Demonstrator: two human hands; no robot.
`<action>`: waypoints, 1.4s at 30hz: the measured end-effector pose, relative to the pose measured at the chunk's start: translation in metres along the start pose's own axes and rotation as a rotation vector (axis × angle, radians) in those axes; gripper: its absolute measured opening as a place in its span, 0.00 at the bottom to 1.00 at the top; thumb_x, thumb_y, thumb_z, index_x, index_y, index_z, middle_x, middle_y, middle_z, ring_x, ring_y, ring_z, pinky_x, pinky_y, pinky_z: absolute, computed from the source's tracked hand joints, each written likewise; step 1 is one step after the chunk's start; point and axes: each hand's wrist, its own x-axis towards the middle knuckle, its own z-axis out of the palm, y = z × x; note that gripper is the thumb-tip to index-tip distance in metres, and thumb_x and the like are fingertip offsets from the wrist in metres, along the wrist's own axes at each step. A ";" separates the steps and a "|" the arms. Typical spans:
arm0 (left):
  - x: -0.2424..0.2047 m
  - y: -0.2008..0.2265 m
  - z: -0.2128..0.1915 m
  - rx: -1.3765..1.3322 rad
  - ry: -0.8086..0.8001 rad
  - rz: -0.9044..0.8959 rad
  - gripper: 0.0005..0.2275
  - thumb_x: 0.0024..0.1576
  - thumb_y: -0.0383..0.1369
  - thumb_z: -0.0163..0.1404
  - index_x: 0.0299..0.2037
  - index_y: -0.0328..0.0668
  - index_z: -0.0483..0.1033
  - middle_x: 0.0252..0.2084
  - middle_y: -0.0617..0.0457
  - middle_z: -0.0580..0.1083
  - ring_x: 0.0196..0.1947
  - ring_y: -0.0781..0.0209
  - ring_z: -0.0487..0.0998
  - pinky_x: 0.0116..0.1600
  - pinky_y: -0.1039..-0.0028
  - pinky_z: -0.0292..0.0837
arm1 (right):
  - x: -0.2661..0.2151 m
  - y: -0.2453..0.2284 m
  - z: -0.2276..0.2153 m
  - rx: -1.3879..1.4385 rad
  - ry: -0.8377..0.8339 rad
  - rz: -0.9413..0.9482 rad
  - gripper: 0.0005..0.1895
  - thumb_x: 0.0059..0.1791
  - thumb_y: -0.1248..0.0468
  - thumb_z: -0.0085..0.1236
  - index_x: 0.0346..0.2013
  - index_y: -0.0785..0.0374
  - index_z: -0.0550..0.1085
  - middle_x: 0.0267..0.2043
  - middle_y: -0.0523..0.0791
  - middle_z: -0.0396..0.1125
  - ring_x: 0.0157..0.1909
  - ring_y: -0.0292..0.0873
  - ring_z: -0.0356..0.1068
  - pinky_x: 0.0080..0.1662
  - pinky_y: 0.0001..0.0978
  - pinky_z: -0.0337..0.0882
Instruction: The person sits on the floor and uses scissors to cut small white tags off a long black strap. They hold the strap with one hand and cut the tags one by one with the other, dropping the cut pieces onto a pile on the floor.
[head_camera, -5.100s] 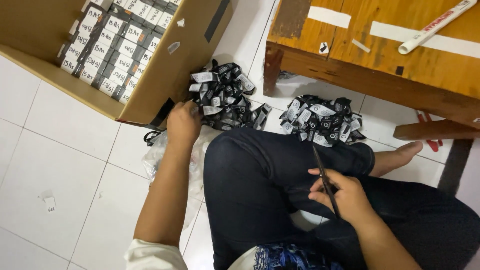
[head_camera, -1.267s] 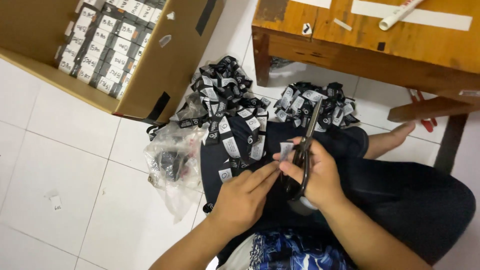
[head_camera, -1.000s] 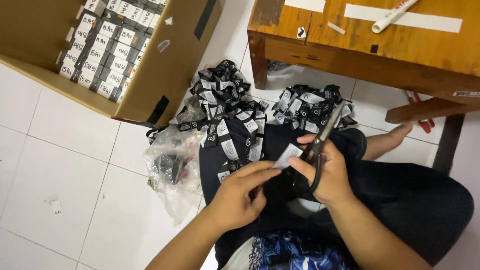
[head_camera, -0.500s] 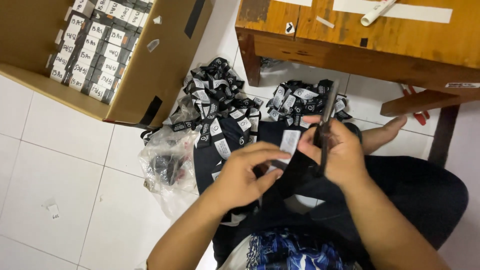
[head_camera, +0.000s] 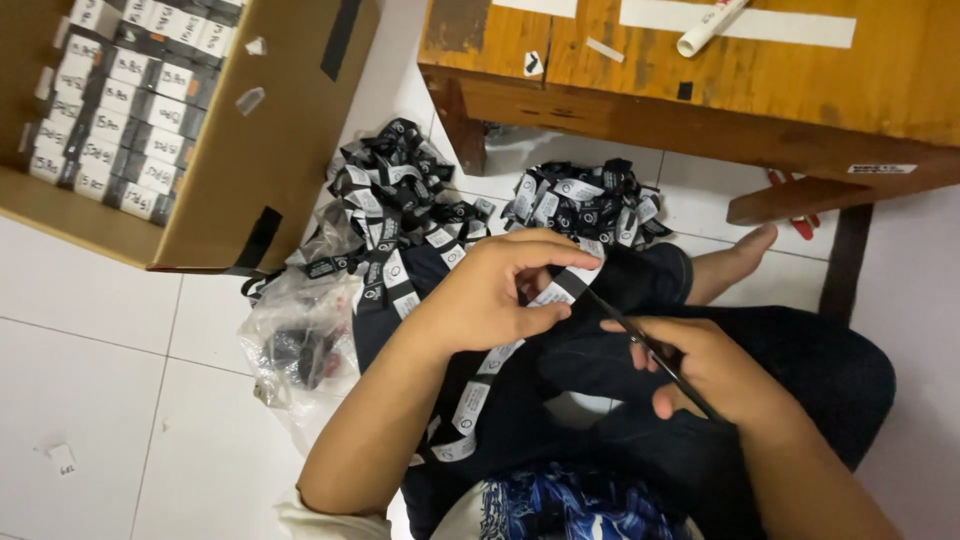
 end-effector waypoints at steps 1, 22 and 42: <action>0.001 -0.002 0.001 -0.007 -0.001 -0.005 0.16 0.38 0.18 0.51 0.39 0.36 0.73 0.36 0.46 0.72 0.23 0.63 0.68 0.27 0.79 0.67 | 0.002 -0.001 0.000 0.001 -0.001 0.008 0.48 0.15 0.40 0.59 0.46 0.59 0.70 0.19 0.43 0.67 0.23 0.39 0.67 0.27 0.27 0.66; 0.005 -0.032 0.004 -0.151 -0.069 -0.059 0.17 0.38 0.18 0.52 0.40 0.37 0.73 0.37 0.46 0.72 0.23 0.66 0.68 0.27 0.81 0.65 | 0.022 -0.005 0.005 0.003 -0.024 -0.176 0.45 0.20 0.44 0.61 0.48 0.62 0.68 0.18 0.41 0.63 0.21 0.36 0.63 0.23 0.23 0.63; 0.008 -0.040 0.005 -0.185 -0.043 -0.060 0.17 0.39 0.16 0.53 0.41 0.35 0.73 0.38 0.47 0.71 0.21 0.68 0.71 0.27 0.81 0.65 | 0.015 0.006 0.009 0.043 0.056 -0.108 0.42 0.22 0.48 0.61 0.47 0.61 0.68 0.13 0.41 0.62 0.15 0.35 0.63 0.19 0.21 0.63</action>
